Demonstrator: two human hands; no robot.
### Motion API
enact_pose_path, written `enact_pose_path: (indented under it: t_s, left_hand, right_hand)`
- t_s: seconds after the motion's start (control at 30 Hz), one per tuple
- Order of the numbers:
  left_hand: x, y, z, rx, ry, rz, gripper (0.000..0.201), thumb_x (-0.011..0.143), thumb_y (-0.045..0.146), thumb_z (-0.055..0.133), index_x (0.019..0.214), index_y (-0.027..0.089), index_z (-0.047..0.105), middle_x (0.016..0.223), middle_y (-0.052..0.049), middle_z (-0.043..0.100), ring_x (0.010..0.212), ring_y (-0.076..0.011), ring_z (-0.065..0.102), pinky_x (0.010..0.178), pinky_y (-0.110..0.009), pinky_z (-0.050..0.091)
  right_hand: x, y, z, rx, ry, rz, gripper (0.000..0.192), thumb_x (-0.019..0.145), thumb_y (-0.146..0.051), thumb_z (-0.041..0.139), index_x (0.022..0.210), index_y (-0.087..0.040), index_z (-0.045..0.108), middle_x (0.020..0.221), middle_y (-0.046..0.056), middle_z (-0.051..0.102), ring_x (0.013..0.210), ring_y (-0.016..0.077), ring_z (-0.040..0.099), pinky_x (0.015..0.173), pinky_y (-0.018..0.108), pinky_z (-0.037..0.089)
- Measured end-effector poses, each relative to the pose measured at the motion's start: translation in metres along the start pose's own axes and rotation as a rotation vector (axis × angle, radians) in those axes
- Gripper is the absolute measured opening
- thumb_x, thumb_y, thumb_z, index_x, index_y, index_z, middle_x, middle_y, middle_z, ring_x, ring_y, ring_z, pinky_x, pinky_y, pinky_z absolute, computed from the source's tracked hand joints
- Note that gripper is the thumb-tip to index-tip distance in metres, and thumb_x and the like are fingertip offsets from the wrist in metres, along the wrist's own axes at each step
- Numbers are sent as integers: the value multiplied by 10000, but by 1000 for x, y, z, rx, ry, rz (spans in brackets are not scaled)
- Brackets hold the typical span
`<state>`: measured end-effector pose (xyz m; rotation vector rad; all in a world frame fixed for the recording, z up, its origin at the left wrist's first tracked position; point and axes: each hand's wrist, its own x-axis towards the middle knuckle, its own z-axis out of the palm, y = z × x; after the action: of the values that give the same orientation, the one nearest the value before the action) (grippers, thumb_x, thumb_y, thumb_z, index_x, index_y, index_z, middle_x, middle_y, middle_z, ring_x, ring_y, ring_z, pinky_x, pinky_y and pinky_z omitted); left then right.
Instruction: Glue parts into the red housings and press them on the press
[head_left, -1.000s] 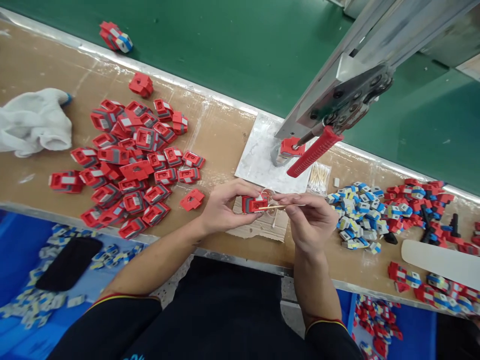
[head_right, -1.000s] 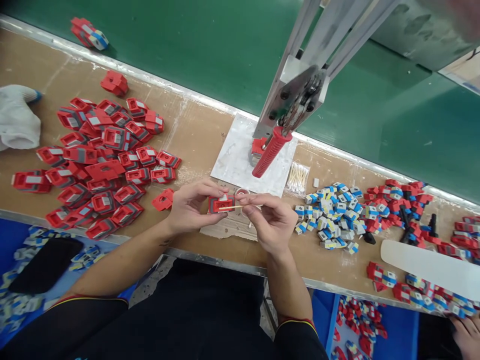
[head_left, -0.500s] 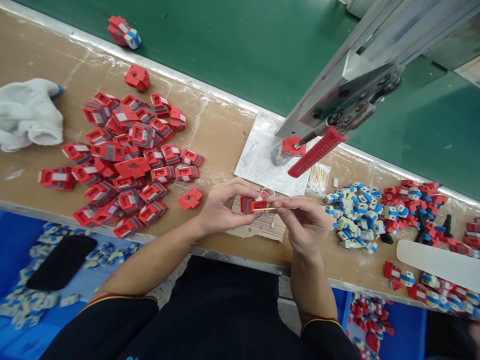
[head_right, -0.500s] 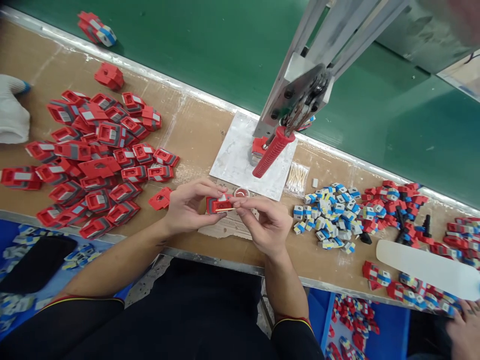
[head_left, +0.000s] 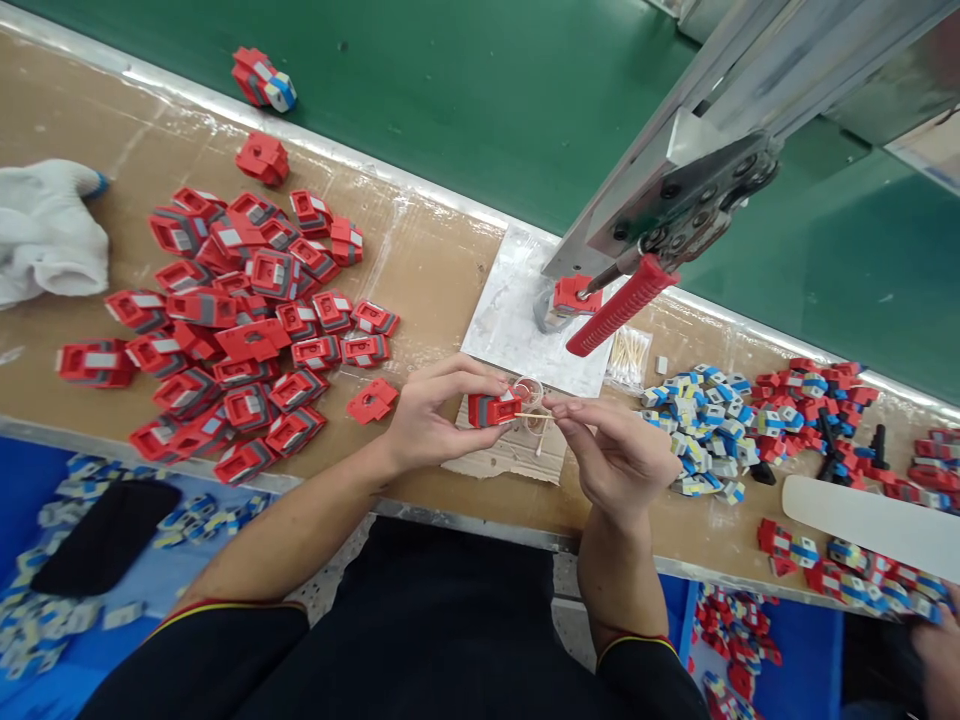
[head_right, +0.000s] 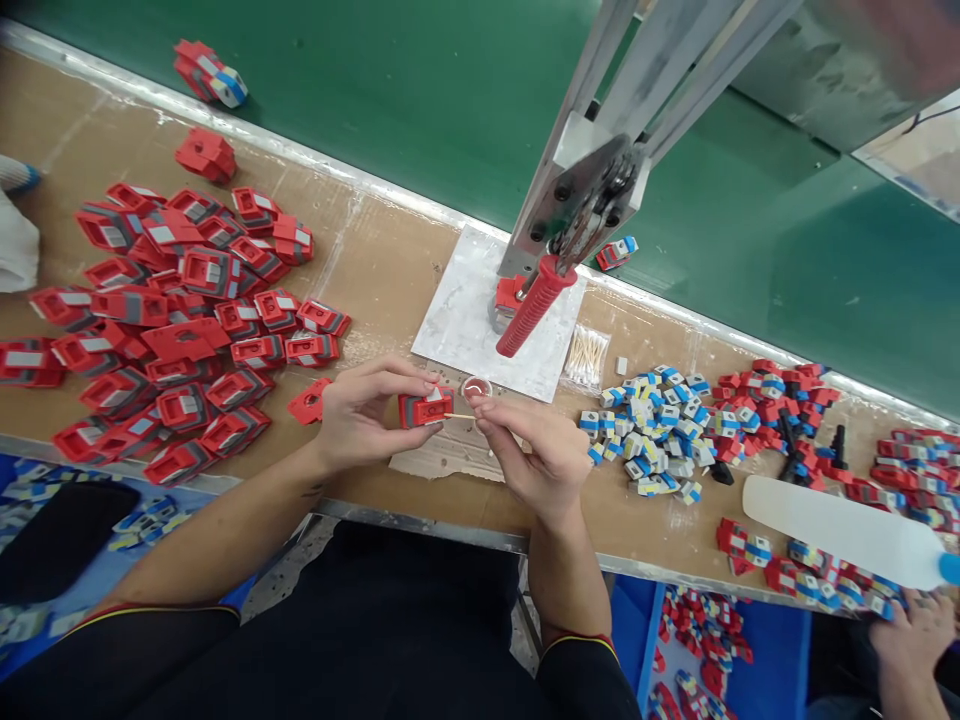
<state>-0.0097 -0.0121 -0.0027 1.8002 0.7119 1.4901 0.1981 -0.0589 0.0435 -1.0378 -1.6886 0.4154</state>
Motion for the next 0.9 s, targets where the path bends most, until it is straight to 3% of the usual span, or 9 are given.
enact_pose_path:
  t_s: [0.27, 0.9]
  left_hand:
    - [0, 3, -2, 48, -37, 16, 315, 776, 103, 838, 1068, 204, 775, 997, -68, 789, 865, -169, 781, 785, -267, 653]
    - [2, 5, -1, 88, -28, 12, 277, 791, 134, 846, 1050, 206, 780, 940, -41, 757, 820, -149, 767, 763, -250, 655]
  right_hand:
    - [3, -7, 5, 0, -14, -79, 424, 890, -23, 748, 1227, -280, 771, 996, 24, 861, 859, 209, 844, 753, 314, 729]
    - [3, -3, -1, -99, -53, -158, 511, 879, 12, 742, 1303, -273, 736, 1037, 48, 858, 889, 206, 843, 788, 305, 726]
